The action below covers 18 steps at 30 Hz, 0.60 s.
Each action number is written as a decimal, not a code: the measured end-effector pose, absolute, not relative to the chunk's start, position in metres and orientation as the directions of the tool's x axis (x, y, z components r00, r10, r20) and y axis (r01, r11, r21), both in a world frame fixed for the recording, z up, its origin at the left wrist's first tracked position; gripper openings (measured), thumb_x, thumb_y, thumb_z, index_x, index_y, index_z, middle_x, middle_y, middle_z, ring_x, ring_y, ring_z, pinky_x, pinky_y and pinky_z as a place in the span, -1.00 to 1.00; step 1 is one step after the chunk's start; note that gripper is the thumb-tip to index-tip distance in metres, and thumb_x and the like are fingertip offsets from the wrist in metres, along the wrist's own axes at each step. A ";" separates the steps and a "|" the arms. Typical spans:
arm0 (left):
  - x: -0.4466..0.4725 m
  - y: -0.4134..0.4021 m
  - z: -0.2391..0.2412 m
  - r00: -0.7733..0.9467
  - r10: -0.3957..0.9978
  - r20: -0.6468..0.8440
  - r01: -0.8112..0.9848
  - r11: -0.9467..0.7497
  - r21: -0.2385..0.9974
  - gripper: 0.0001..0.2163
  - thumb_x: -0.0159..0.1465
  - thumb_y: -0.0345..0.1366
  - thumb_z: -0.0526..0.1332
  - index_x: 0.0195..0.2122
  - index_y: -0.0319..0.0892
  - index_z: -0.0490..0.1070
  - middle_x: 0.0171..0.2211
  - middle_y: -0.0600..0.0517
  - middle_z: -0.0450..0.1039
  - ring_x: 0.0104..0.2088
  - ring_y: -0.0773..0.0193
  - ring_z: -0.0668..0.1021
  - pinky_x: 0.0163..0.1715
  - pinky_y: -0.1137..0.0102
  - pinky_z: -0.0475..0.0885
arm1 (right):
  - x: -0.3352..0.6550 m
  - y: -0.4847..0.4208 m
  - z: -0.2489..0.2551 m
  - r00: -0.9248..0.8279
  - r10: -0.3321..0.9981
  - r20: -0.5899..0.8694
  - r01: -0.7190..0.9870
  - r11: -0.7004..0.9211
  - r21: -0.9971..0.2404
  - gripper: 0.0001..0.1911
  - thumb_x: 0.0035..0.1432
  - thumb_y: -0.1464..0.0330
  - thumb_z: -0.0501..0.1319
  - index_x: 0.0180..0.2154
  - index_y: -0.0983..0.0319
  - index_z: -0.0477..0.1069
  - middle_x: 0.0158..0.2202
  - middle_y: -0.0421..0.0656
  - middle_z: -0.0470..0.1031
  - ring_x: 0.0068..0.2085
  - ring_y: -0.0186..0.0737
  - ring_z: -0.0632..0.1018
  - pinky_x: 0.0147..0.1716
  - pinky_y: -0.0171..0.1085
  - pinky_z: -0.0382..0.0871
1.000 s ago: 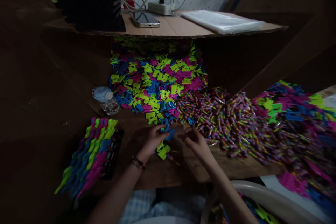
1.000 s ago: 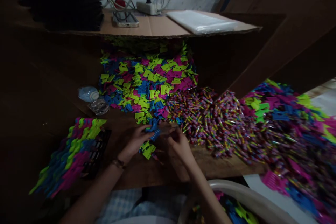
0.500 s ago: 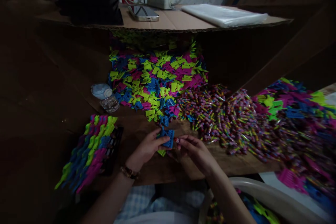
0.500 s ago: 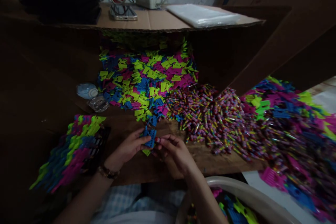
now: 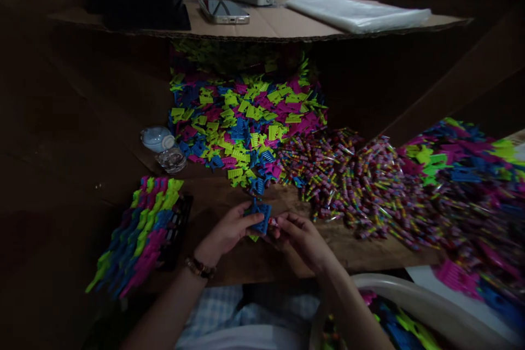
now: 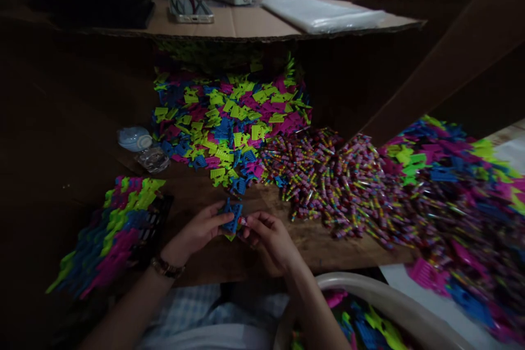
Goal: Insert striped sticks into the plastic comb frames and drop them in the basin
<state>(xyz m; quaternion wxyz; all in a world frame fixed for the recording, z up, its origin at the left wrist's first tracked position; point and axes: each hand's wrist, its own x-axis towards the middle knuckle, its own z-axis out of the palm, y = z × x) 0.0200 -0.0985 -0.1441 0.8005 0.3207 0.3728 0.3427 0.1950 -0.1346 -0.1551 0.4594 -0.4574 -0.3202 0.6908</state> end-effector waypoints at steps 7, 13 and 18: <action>0.018 -0.113 -0.146 0.508 0.758 -0.409 -0.235 0.579 0.781 -0.66 -0.05 -0.20 0.42 -0.30 -0.28 0.48 -0.39 -0.02 0.50 -0.42 0.33 0.52 -0.44 0.47 0.45 | 0.194 -0.150 -0.155 -0.188 0.918 -0.350 -0.343 -0.395 -0.852 -0.66 -0.09 0.14 0.38 -0.43 0.29 0.45 -0.59 -0.22 0.47 -0.57 -0.42 0.38 -0.57 -0.41 0.18; 0.019 -0.120 -0.149 0.319 0.860 -0.398 -0.092 0.446 0.891 -0.62 -0.08 -0.11 0.40 -0.32 -0.28 0.46 -0.41 0.01 0.48 -0.41 0.26 0.52 -0.46 0.39 0.50 | 0.191 -0.155 -0.155 -0.123 0.934 -0.335 -0.268 -0.356 -0.895 -0.66 -0.07 0.13 0.36 -0.48 0.28 0.42 -0.59 -0.24 0.45 -0.54 -0.40 0.37 -0.53 -0.39 0.18; 0.015 -0.123 -0.152 0.219 0.887 -0.406 -0.080 0.431 0.899 -0.60 -0.10 -0.13 0.41 -0.30 -0.28 0.46 -0.39 0.00 0.49 -0.42 0.25 0.52 -0.47 0.37 0.52 | 0.184 -0.151 -0.153 -0.112 0.925 -0.364 -0.299 -0.381 -0.875 -0.65 -0.14 0.15 0.41 -0.49 0.29 0.43 -0.61 -0.25 0.45 -0.55 -0.43 0.35 -0.54 -0.42 0.16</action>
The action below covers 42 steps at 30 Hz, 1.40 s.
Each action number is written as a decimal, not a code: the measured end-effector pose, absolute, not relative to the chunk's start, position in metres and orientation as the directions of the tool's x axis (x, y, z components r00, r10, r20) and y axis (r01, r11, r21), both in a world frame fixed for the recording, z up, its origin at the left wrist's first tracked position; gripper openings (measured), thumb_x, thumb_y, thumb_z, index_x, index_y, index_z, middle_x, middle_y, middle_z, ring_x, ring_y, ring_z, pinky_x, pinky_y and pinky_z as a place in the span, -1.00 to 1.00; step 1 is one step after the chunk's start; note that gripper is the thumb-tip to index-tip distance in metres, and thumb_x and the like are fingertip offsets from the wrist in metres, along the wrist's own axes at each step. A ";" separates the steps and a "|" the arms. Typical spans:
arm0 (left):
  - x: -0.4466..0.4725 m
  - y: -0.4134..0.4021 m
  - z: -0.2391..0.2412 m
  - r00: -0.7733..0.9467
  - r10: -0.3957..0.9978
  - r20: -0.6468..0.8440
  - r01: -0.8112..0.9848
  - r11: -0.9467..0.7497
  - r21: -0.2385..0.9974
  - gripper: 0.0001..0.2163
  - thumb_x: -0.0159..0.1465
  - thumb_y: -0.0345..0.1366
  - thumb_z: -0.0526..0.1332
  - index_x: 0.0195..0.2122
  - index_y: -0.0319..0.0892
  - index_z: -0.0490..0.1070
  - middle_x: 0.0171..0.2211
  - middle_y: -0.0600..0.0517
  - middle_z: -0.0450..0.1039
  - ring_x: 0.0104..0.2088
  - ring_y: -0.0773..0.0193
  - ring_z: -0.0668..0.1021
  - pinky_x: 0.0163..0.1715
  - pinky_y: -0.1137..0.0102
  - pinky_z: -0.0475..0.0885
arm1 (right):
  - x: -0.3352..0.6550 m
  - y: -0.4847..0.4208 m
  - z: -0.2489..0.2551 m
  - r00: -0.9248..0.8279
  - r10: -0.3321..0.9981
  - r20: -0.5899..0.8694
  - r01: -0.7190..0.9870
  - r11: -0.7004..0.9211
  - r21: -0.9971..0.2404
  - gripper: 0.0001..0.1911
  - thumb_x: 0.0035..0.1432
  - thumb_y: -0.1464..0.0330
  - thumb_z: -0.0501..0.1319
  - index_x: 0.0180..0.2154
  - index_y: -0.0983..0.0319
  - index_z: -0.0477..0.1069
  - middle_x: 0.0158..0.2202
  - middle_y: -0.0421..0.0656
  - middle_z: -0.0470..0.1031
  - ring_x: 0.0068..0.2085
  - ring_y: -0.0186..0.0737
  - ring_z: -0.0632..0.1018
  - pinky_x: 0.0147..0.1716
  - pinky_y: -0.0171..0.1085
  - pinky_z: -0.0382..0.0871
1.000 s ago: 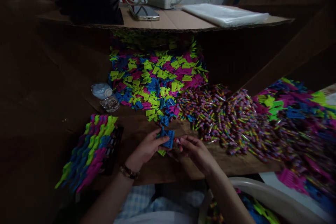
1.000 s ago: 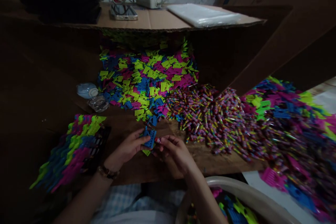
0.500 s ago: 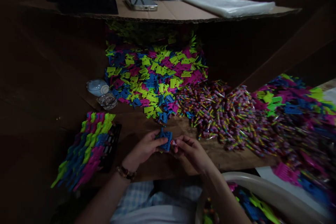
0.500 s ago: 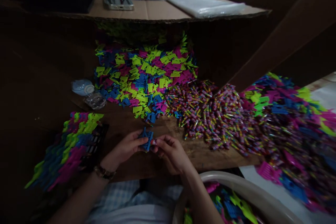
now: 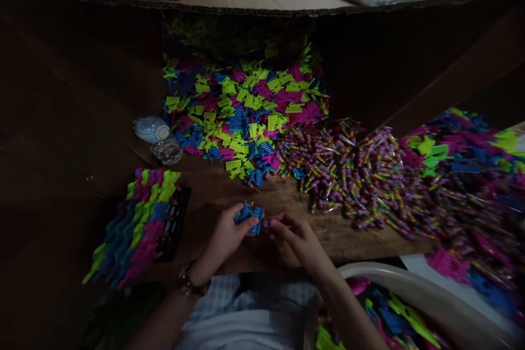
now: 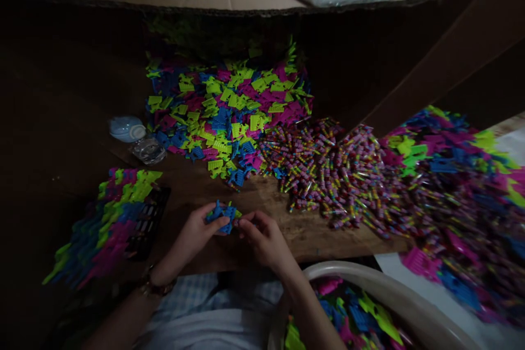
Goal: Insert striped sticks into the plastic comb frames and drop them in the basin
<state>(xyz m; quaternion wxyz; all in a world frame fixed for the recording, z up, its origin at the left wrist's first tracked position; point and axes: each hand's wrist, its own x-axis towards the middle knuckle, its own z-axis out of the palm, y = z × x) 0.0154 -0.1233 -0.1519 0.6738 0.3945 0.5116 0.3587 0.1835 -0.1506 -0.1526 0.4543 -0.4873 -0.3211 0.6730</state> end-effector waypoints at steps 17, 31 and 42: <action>0.009 -0.128 -0.138 0.477 0.757 -0.447 -0.326 0.625 0.709 -0.66 -0.02 -0.24 0.41 -0.23 -0.27 0.49 -0.38 -0.02 0.50 -0.42 0.35 0.52 -0.47 0.50 0.48 | 0.181 -0.150 -0.149 -0.241 0.893 -0.381 -0.407 -0.449 -0.795 -0.60 -0.19 0.11 0.42 -0.47 0.28 0.42 -0.65 -0.25 0.41 -0.63 -0.46 0.32 -0.64 -0.44 0.08; 0.017 -0.139 -0.156 0.093 0.949 -0.303 0.184 0.283 0.941 -0.70 0.11 -0.17 0.26 -0.16 -0.17 0.46 -0.40 -0.01 0.54 -0.47 0.17 0.57 -0.57 0.40 0.45 | 0.179 -0.155 -0.165 -0.140 0.982 -0.129 0.390 -0.065 -0.918 -0.55 0.22 0.02 -0.04 -0.42 0.24 0.32 -0.54 -0.17 0.43 -0.49 -0.27 0.45 -0.50 -0.33 0.32; 0.017 -0.057 -0.178 0.107 0.974 0.198 0.771 -0.207 0.603 -0.65 0.27 -0.21 0.08 0.02 -0.28 0.34 0.06 -0.26 0.34 0.12 -0.05 0.28 0.12 0.05 0.11 | 0.170 -0.094 -0.160 -0.069 0.997 0.030 0.921 0.075 -0.382 -0.77 0.23 0.35 0.05 -0.20 0.28 0.45 -0.11 0.14 0.45 -0.02 0.12 0.39 -0.08 -0.05 0.24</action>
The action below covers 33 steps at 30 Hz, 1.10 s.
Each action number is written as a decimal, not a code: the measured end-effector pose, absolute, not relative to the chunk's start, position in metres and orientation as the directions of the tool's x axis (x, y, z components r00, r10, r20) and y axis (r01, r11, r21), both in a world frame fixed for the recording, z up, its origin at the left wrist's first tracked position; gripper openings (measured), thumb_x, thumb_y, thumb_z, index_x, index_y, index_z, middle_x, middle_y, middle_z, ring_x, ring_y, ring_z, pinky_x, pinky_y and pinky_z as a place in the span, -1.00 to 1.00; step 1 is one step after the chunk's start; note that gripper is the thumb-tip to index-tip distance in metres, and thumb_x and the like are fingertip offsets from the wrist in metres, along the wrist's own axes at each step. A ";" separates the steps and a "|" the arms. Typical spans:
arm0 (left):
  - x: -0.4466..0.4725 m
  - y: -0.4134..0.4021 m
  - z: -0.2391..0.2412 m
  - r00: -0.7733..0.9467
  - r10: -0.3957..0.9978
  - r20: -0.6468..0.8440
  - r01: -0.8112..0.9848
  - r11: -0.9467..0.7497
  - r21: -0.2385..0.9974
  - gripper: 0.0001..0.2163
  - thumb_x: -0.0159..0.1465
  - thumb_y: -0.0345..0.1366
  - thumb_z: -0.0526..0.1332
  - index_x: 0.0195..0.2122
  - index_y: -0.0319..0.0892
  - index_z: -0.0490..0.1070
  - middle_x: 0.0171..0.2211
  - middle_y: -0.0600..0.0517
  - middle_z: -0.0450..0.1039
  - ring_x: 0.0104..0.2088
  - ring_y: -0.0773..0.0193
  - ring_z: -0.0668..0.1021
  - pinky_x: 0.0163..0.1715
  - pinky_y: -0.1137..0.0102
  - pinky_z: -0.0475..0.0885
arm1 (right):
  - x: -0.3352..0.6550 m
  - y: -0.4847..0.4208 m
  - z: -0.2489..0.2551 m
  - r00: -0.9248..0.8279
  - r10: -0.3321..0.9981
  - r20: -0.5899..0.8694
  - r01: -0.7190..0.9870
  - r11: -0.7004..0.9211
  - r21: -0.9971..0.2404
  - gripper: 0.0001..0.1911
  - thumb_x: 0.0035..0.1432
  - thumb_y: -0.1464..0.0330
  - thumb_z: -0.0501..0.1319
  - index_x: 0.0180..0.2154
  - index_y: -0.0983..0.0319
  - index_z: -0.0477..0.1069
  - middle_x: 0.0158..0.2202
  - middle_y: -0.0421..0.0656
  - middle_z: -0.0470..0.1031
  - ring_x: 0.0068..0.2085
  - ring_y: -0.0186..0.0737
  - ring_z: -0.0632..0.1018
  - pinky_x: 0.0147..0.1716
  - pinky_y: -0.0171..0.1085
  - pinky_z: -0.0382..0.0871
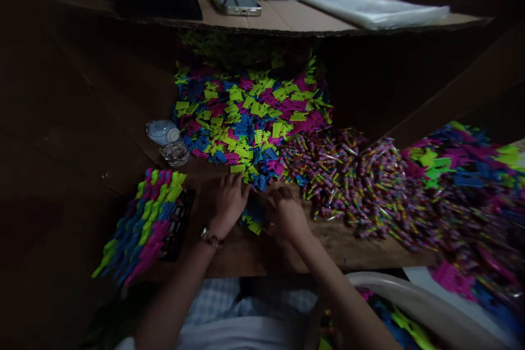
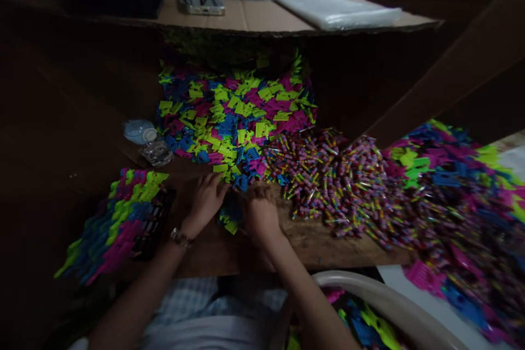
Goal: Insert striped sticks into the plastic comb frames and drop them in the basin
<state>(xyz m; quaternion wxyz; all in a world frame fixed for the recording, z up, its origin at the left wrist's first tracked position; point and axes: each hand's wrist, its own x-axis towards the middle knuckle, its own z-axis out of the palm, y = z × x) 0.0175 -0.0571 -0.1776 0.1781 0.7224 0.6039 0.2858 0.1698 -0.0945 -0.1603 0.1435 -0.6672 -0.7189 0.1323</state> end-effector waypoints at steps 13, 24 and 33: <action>0.027 -0.031 -0.190 -0.095 0.982 0.161 0.338 -0.121 0.933 -0.86 0.11 -0.35 0.24 -0.28 -0.14 0.36 -0.28 -0.01 0.47 -0.15 0.17 0.49 -0.07 0.26 0.33 | 0.153 -0.067 -0.191 -0.072 0.996 0.048 0.966 0.082 -0.244 -0.77 0.21 0.56 0.01 -0.16 0.32 0.38 -0.16 0.16 0.50 -0.11 -0.03 0.51 -0.21 -0.20 0.36; 0.002 -0.085 -0.150 -0.148 0.963 -0.225 -0.383 0.154 0.911 -0.66 -0.08 -0.19 0.39 -0.28 -0.18 0.45 -0.33 0.02 0.54 -0.35 0.27 0.56 -0.34 0.40 0.43 | 0.151 -0.069 -0.164 -0.133 0.991 0.026 0.628 0.105 -0.771 -0.74 0.26 0.31 0.03 -0.16 0.29 0.41 -0.21 0.00 0.51 -0.20 -0.13 0.51 -0.23 -0.23 0.35; -0.004 -0.104 -0.112 0.184 0.938 -0.294 -0.526 0.347 0.776 -0.68 -0.12 -0.31 0.45 -0.29 -0.22 0.54 -0.42 0.05 0.54 -0.45 0.41 0.50 -0.42 0.54 0.40 | 0.172 -0.112 -0.111 -0.249 0.958 -0.145 -0.058 -0.164 -0.985 -0.75 0.06 0.16 0.26 -0.27 0.18 0.49 -0.44 -0.24 0.44 -0.45 -0.35 0.41 -0.46 -0.37 0.31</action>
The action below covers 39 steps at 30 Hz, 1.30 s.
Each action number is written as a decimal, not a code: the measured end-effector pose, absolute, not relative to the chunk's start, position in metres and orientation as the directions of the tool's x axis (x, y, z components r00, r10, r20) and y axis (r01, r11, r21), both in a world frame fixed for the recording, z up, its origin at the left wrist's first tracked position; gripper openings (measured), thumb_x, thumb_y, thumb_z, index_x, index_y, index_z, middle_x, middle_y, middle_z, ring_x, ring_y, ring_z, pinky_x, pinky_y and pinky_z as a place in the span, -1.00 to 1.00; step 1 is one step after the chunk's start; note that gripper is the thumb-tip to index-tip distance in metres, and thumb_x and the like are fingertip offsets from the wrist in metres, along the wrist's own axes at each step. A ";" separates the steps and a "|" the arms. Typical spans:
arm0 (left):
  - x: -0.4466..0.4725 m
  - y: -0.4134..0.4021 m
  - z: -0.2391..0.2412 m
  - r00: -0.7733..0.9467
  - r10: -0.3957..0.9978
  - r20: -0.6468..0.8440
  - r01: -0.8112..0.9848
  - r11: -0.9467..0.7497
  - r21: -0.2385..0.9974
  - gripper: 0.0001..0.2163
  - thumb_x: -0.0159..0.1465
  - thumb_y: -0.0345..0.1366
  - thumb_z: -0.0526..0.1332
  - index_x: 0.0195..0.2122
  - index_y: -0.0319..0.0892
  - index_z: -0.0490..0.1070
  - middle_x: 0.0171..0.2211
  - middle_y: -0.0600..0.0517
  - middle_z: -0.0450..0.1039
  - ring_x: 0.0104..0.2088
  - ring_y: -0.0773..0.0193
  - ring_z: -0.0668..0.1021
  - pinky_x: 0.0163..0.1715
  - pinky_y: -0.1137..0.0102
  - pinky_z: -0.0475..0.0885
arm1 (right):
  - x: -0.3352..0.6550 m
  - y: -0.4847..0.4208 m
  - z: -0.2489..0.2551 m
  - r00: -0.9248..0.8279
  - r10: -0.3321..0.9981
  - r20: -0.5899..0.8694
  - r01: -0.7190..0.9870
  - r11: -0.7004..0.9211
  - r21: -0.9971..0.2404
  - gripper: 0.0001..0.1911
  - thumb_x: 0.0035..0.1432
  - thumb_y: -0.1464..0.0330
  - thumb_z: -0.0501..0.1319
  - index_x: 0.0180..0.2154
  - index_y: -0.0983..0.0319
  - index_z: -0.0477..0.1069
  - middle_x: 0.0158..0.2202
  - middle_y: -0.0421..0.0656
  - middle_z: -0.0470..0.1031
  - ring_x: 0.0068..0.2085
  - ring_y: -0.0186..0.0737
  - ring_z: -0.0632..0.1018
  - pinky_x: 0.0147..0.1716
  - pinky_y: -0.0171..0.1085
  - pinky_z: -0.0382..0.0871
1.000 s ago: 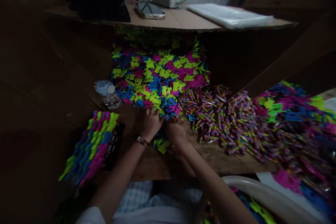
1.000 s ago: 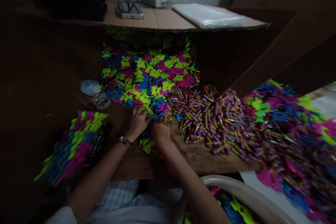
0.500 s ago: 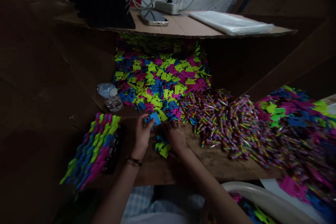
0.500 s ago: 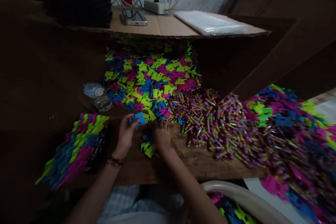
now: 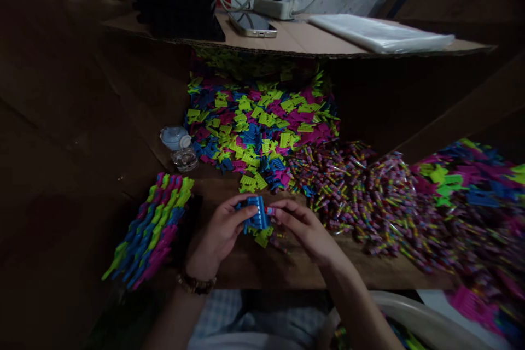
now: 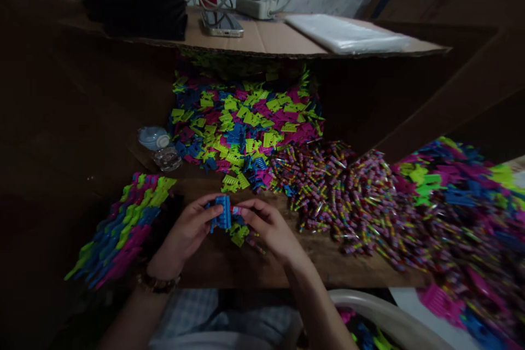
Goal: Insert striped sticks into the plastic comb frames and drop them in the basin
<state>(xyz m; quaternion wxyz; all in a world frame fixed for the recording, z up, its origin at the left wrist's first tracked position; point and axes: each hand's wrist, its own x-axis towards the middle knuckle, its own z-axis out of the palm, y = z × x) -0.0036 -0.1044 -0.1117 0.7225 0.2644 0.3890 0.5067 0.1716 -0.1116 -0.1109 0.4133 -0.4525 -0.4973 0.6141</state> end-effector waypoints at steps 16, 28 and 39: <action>0.004 -0.129 -0.096 -0.084 0.996 -0.034 0.055 0.038 0.998 -0.79 0.05 -0.31 0.33 -0.26 -0.15 0.56 -0.27 0.02 0.60 -0.25 0.20 0.59 -0.24 0.44 0.47 | 0.155 -0.151 -0.099 -0.048 0.925 0.378 0.530 0.344 -0.775 -0.93 0.16 0.39 0.15 -0.28 0.19 0.40 -0.38 -0.11 0.53 -0.38 -0.20 0.54 -0.39 -0.31 0.42; -0.009 -0.121 -0.118 0.188 0.976 -0.107 -0.105 0.128 0.986 -0.81 0.02 -0.36 0.36 -0.30 -0.16 0.57 -0.33 0.04 0.60 -0.33 0.28 0.58 -0.33 0.52 0.45 | 0.149 -0.165 -0.117 0.015 0.966 0.259 0.378 0.234 -0.896 -0.92 0.22 0.36 0.11 -0.26 0.20 0.36 -0.32 -0.11 0.54 -0.31 -0.22 0.57 -0.34 -0.33 0.47; 0.014 -0.122 -0.133 0.103 0.983 -0.153 -0.175 0.169 0.970 -0.84 0.01 -0.39 0.34 -0.34 -0.17 0.57 -0.33 0.03 0.60 -0.30 0.28 0.57 -0.28 0.50 0.44 | 0.143 -0.168 -0.141 0.208 0.925 0.318 0.480 0.186 -0.857 -0.90 0.21 0.37 0.12 -0.22 0.20 0.36 -0.28 -0.10 0.53 -0.28 -0.20 0.57 -0.31 -0.29 0.45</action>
